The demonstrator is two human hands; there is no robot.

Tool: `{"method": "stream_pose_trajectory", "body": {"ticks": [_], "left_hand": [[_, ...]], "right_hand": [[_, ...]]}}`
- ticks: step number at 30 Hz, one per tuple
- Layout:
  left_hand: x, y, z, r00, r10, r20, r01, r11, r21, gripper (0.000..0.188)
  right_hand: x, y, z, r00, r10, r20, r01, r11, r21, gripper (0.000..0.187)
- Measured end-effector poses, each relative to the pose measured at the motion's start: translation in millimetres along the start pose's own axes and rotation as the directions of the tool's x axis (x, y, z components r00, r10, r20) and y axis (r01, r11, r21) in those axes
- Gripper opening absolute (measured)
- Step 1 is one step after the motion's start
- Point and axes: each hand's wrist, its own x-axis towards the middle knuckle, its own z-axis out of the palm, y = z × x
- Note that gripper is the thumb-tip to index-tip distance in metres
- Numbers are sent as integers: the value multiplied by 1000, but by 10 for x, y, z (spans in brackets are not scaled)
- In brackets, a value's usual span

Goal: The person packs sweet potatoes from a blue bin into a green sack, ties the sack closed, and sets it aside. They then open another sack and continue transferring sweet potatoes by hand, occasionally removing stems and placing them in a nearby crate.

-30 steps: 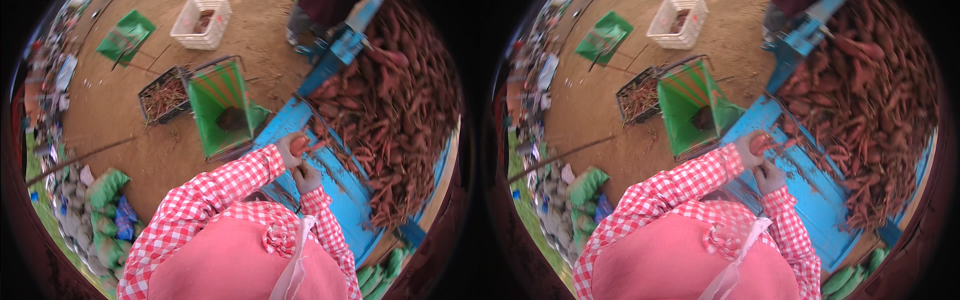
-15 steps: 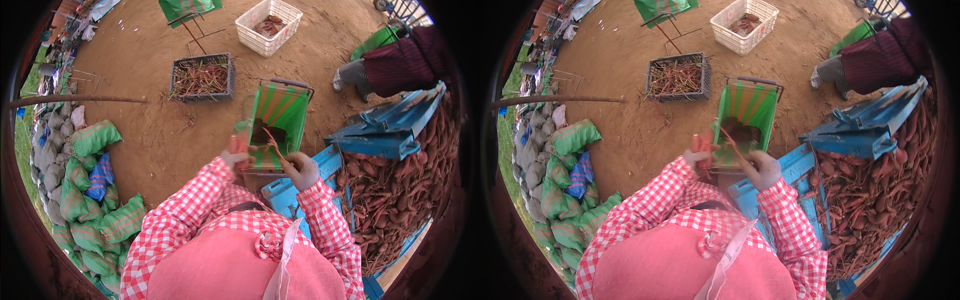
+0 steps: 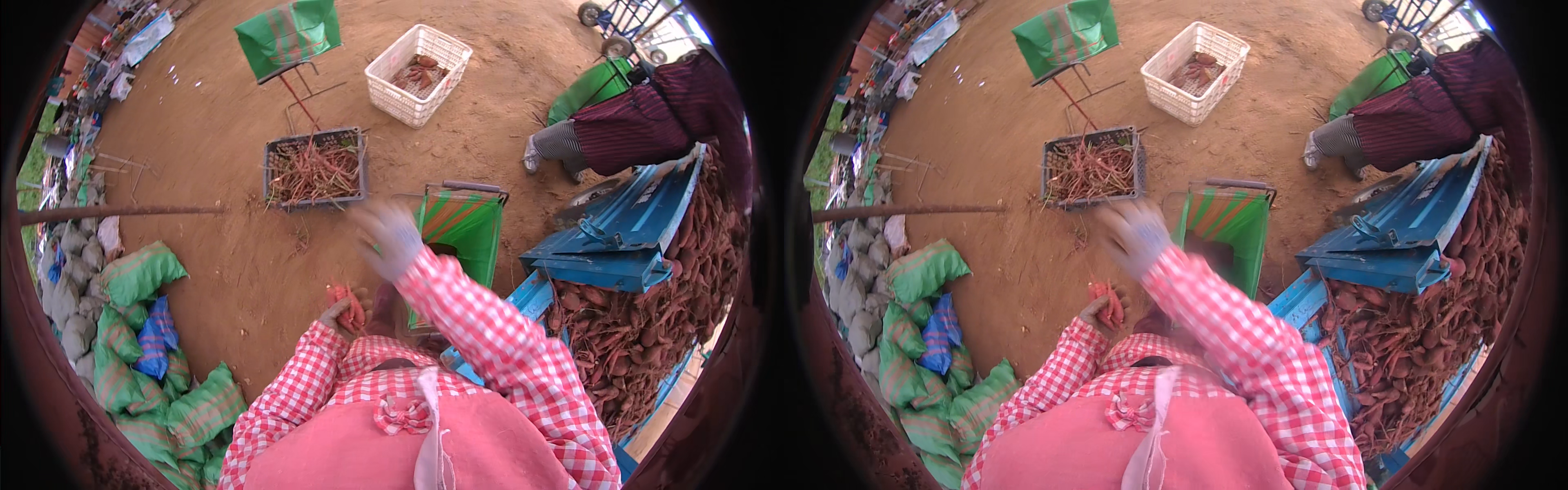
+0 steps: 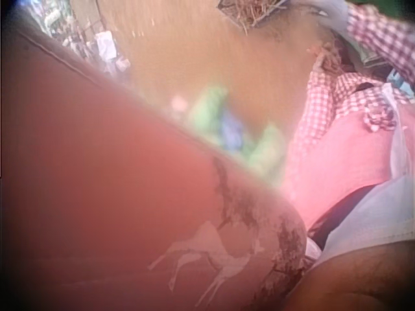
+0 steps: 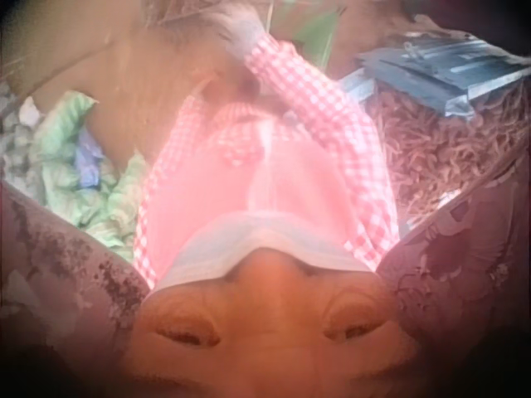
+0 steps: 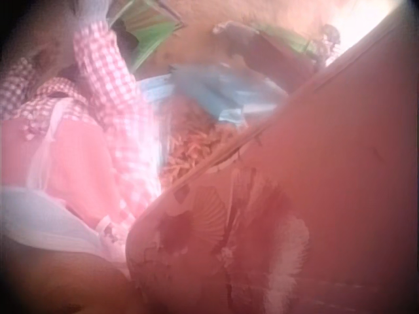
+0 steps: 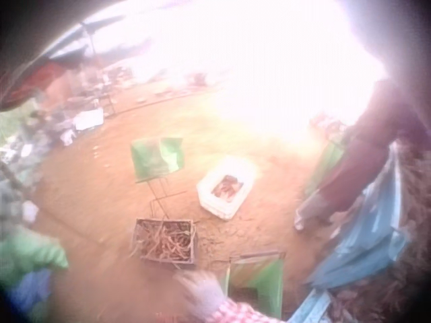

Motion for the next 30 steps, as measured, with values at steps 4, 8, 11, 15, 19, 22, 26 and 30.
{"method": "stream_pose_trajectory", "body": {"ticks": [4,8,11,15,19,22,26,30], "left_hand": [[940,461,913,973,-87,-215,99,994,46,20],[2564,1425,2257,976,101,193,-141,968,208,9],[3319,1699,3080,863,-78,499,-124,925,359,41],[3146,552,3027,988,126,88,-153,864,479,68],[2224,-580,2496,984,-178,-13,147,765,627,57],[1522,-1147,2105,945,-321,-62,268,650,711,55],[1080,-1682,1823,869,-480,-123,420,581,697,56],[891,-2083,1670,861,-463,-210,456,519,723,60]], "right_hand": [[-1217,9,-486,937,340,-84,-339,940,33,29],[-2244,26,-879,760,560,-331,-584,811,32,24],[-2944,-17,-1028,565,646,-514,-764,644,-30,20],[-3687,-126,-1042,208,766,-608,-883,414,220,18],[-4271,-145,-1200,99,764,-638,-926,306,222,22],[-4910,99,-1487,-126,772,-623,-939,109,326,28],[-5810,486,-2201,-90,708,-700,-994,-103,25,38],[-6307,956,-2846,-168,741,-650,-901,-383,-204,53]]}}
